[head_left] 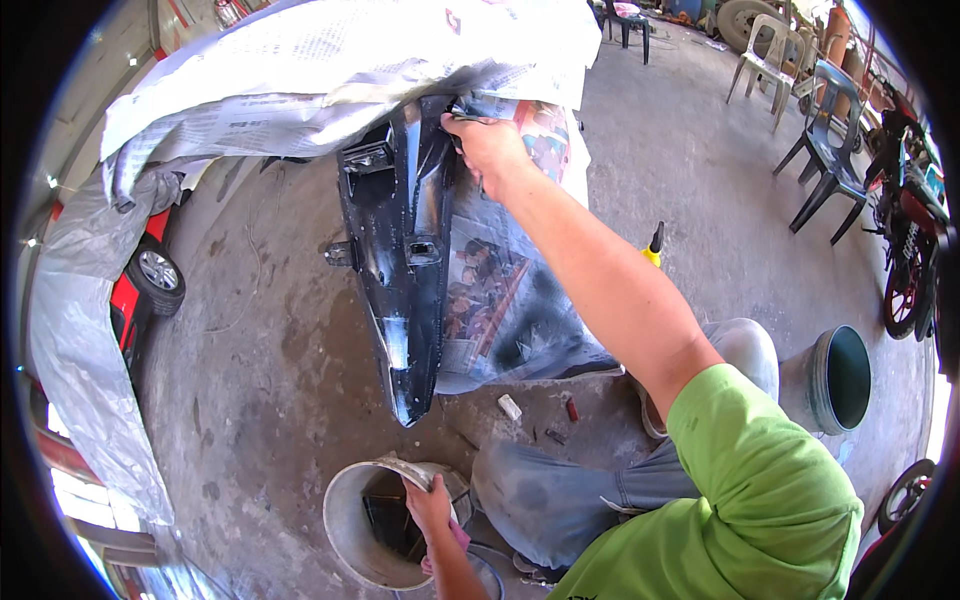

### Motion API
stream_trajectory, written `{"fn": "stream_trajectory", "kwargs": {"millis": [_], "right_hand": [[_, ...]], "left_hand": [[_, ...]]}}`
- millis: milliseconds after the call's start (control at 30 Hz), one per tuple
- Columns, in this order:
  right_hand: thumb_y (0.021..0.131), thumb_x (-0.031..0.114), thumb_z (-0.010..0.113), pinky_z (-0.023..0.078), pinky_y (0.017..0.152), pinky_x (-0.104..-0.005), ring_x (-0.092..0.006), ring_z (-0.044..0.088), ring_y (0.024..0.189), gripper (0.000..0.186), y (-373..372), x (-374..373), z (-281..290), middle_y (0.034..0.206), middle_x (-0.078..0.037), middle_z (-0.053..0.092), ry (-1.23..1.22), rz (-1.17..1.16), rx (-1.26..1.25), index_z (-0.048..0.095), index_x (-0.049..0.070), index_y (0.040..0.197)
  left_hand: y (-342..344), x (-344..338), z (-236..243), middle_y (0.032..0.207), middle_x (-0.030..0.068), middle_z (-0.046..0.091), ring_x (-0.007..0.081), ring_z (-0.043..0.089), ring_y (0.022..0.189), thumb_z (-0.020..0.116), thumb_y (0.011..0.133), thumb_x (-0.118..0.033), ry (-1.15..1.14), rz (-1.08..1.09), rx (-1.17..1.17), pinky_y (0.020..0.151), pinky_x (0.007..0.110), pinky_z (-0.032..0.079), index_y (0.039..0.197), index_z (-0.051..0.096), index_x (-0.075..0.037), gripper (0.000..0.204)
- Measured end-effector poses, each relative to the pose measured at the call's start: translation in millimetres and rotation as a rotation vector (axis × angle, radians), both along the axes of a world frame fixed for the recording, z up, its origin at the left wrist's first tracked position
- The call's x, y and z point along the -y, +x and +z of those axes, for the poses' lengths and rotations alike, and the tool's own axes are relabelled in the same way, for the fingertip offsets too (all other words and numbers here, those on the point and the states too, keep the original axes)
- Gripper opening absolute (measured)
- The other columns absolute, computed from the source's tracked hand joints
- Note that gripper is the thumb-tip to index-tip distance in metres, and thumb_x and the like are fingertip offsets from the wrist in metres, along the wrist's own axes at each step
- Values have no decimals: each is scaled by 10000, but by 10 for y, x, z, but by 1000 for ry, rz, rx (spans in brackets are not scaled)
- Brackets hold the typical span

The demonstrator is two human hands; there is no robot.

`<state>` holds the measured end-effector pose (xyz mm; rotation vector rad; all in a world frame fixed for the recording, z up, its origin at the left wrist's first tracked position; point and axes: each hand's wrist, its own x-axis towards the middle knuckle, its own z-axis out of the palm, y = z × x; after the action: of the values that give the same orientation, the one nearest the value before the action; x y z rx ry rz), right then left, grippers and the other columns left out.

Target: The person sands a black car part with a sanding block and wipes it with a cloth. They also use a heat gun on the part and wipe it again. The part is placed on a newspaper-covered surface.

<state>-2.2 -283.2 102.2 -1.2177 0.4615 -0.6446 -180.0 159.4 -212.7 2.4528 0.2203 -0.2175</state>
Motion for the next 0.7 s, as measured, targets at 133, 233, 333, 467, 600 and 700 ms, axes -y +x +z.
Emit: {"fn": "stream_trajectory", "kwargs": {"millis": [133,233,333,467,600,700], "right_hand": [[904,309,780,313,436,-320,-130,411,471,298,-277,-62,199,610,-8,518,62,32,-26,635,81,777],[902,286,777,299,423,-304,-117,399,473,280,-262,-108,150,613,2,484,26,61,-50,613,82,805],[898,264,785,310,425,-306,-91,424,475,256,-135,-221,-70,607,14,535,-81,-117,34,737,18,946],[896,272,791,301,429,-308,-73,428,465,271,-188,-512,-192,601,4,577,-276,-110,-26,774,5,939],[880,268,787,424,540,-326,-101,530,575,314,-124,-302,-133,650,-32,639,-236,-266,-77,777,-21,1002],[867,247,778,522,739,-347,-143,649,759,336,41,-446,-294,769,-87,733,-257,-380,-48,768,-52,1020]], "left_hand": [[-26,-86,132,1394,309,583,455,572,1286,750,880,-249,-24,0,12,1078,471,466,1529,391,37,794],[-5,-73,38,1390,312,586,456,575,1280,752,878,-243,-44,9,6,1076,469,469,1533,385,38,802],[-3,-50,-25,1380,312,592,460,581,1271,748,877,-243,-44,-17,20,1072,468,471,1536,381,38,805],[-6,-150,1,1385,313,588,456,578,1276,738,874,-239,-5,4,22,1078,467,466,1537,381,37,802],[-52,-11,97,1401,312,578,448,573,1289,730,872,-228,-17,-9,-11,1089,466,459,1534,384,41,794],[-15,-14,55,1402,310,577,446,573,1291,724,874,-220,-30,-17,5,1095,465,456,1531,387,42,783]]}}
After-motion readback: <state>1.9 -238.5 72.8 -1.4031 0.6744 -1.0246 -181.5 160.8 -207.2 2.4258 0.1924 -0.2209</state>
